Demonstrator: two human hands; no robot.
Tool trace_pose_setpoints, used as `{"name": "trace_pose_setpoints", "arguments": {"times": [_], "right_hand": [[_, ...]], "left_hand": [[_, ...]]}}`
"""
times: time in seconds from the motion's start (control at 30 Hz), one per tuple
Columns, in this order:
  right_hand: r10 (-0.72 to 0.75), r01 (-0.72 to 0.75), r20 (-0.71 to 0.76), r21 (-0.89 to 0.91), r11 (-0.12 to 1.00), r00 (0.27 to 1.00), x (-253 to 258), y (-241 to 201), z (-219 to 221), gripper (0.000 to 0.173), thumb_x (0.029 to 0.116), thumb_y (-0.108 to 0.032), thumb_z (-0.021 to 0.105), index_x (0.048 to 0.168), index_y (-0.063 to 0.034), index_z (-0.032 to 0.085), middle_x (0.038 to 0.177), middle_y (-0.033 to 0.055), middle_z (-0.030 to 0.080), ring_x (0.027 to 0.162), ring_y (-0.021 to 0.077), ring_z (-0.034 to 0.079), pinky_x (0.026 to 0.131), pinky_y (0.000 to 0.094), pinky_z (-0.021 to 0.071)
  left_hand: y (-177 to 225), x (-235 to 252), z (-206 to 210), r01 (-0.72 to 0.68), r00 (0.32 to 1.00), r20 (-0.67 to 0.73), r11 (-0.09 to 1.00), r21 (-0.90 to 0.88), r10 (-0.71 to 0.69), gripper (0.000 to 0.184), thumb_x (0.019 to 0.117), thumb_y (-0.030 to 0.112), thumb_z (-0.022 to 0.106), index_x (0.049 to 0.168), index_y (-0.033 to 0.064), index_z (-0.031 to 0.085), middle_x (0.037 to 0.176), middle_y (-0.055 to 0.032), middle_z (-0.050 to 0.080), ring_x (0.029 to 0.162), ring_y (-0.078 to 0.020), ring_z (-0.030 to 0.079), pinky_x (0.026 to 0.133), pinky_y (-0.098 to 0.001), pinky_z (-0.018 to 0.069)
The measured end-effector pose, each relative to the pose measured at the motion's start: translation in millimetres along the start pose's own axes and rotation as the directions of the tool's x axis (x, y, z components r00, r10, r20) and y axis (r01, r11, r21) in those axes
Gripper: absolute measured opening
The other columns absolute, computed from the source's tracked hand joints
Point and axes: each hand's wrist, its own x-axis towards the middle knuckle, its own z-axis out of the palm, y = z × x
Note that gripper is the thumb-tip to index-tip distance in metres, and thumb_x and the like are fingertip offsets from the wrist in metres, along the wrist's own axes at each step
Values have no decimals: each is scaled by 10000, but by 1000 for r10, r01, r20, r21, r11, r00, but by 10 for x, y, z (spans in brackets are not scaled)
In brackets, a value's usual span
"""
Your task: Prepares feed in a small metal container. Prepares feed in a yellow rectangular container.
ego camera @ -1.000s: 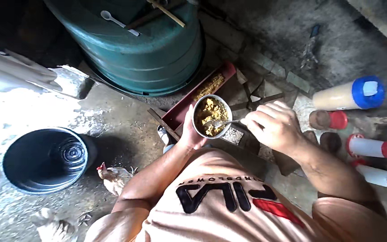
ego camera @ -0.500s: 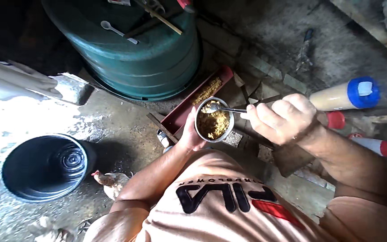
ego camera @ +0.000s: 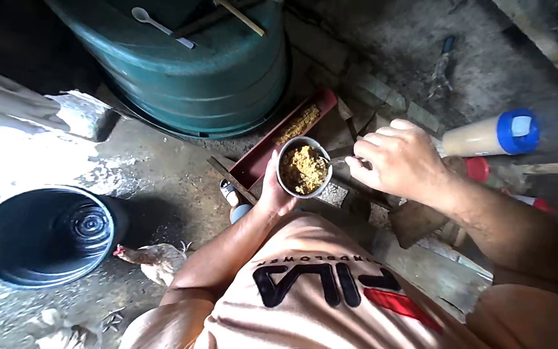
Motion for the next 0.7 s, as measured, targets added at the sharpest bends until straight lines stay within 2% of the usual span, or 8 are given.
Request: {"name": "trace_pose_setpoints", "arguments": {"times": [0.13,0.23,0.33,0.4,0.53,0.6,0.7], "right_hand": [[100,-114,122,120,986,987,29,60,61,371,963,-338,517,683,-96,546,580,80,542,575,276,597,570,470,436],[165,-228,295,191,955,941,60,126,93,398,955,-435,559,687,-143,529,561,33,490,543,230,552,509,440,402],[127,-223,419,187,957,899,86,139,113,439,990,-503,591,735,-146,577,581,19,523,564,218,576,544,443,444],[74,-150,403,158,976,912,75,136,148,474,1016,-507,551,749,-118,590,583,46,532,578,253,601,562,463,467],[-51,25,273,95,995,961,19,198,323,540,1065,-496,443,774,-66,592,634,101,563,657,312,636,672,482,513],[-94,77,234,79,994,968,-8,242,403,561,1078,-490,398,766,-62,582,635,100,549,651,314,621,659,472,496],[-103,73,219,141,987,970,-27,267,462,569,1085,-483,389,729,-73,559,592,82,523,603,289,605,626,467,485]], "left_hand": [[11,-22,-36,34,999,-1,998,-47,-34,735,984,754,269,1395,217,556,1289,-123,657,1113,-305,677,818,-530,604],[23,-36,-62,44,999,27,996,-73,-42,739,977,761,289,1393,211,555,1278,-135,658,1093,-318,683,798,-538,607],[24,-37,-105,61,998,38,995,-83,-58,755,968,774,288,1383,206,561,1262,-146,663,1075,-323,688,780,-534,609],[7,-39,-128,81,996,42,992,-96,-77,761,963,779,292,1376,200,566,1257,-159,663,1058,-338,692,756,-536,612],[-5,-49,-170,120,993,24,987,-104,-119,778,961,786,271,1395,202,547,1264,-177,656,1039,-364,694,717,-546,613],[2,-52,-172,135,991,18,986,-99,-134,785,961,787,267,1396,197,548,1264,-187,657,1043,-371,693,718,-547,614],[15,-63,-165,154,987,55,985,-80,-150,781,954,791,298,1383,196,565,1250,-180,666,1042,-361,696,734,-542,615]]}}
